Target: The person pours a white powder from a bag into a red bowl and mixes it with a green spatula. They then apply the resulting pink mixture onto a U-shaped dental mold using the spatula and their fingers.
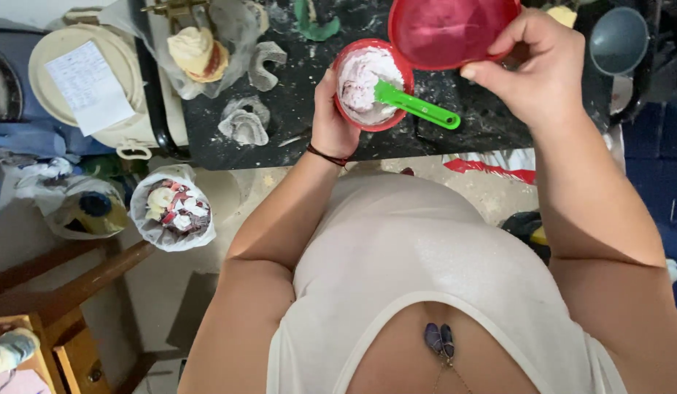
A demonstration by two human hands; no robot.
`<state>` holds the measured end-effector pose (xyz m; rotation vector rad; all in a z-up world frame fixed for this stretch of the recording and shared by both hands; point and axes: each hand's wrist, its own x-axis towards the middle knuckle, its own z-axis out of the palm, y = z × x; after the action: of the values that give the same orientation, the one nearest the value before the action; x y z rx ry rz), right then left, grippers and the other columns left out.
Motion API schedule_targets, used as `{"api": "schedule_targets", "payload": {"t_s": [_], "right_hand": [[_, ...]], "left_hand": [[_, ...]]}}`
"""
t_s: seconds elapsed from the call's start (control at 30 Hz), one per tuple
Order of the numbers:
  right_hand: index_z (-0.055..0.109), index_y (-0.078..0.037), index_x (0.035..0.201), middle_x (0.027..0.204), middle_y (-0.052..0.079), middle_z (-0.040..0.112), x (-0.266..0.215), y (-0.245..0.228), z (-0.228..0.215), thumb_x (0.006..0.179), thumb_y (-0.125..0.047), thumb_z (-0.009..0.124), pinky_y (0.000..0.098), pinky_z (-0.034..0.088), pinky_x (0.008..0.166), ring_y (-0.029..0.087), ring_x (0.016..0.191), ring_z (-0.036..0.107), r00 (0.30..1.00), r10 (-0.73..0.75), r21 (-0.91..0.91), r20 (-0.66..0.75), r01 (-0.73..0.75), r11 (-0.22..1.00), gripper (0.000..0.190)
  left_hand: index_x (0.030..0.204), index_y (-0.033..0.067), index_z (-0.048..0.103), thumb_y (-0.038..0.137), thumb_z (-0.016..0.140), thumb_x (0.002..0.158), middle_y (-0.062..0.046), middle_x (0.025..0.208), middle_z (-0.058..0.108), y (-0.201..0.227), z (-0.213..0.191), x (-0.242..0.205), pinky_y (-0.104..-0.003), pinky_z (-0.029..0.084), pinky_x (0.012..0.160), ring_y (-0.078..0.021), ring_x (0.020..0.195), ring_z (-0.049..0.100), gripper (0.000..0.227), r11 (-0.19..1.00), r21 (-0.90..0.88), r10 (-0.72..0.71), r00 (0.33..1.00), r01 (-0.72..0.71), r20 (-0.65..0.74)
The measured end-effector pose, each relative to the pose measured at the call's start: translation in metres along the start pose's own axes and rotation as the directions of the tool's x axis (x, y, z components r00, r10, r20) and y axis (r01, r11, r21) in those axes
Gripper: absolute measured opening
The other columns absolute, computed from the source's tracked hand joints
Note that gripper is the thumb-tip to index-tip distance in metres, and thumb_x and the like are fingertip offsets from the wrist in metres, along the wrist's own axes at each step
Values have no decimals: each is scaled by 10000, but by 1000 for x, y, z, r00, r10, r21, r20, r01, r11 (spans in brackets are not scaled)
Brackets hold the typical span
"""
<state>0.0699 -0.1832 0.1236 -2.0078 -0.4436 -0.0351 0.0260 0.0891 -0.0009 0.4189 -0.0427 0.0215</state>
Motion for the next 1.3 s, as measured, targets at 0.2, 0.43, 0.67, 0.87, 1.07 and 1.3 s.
{"api": "schedule_targets", "payload": {"t_s": [0.2,0.43,0.67,0.87,1.07,1.3], "right_hand": [[592,-43,958,1021,96,645,-29,-17,-21,1018,-43,1008,336,458,923,186,985,577,997,-75,-112,19,76,991,420],[614,10,940,1135,233,700,-41,-26,-29,1019,-27,970,423,509,1019,417,1393,682,986,-166,-123,21,167,978,367],[628,20,954,1111,236,703,-48,-25,-32,1034,-23,984,420,522,981,435,1373,712,985,-172,-166,13,171,971,368],[631,39,942,1068,215,691,-47,-27,-33,1041,-1,978,457,544,1058,477,1419,704,979,-203,-154,15,203,967,362],[592,36,939,1191,293,703,-45,-33,-31,1022,79,977,430,514,1002,389,1271,676,981,-195,-113,12,195,974,396],[605,12,944,1061,193,675,-44,-14,-34,1038,48,998,359,477,899,266,1050,626,993,-122,-115,-1,121,986,406]], "left_hand": [[1411,0,613,438,543,1114,-190,1349,695,-12,29,0,-479,500,1107,-317,1274,644,534,997,-25,-71,990,75,120],[1437,-33,577,448,579,1120,-226,1387,665,-31,21,-4,-508,507,1129,-354,1309,624,576,990,-67,-112,981,124,155],[1413,-26,598,455,638,1096,-203,1358,685,-24,37,-6,-492,519,1113,-336,1282,643,578,997,-15,-70,979,74,189],[1410,-23,607,442,652,1086,-213,1350,690,-26,32,-8,-534,521,1100,-358,1270,649,569,993,-57,-95,980,106,175],[1403,6,607,453,627,1089,-197,1348,688,-25,27,-10,-515,525,1095,-348,1272,643,547,996,-6,-84,983,86,161],[1408,-25,599,440,597,1102,-212,1345,690,-24,23,-10,-500,516,1108,-343,1274,644,557,993,-69,-79,984,91,161]]}}
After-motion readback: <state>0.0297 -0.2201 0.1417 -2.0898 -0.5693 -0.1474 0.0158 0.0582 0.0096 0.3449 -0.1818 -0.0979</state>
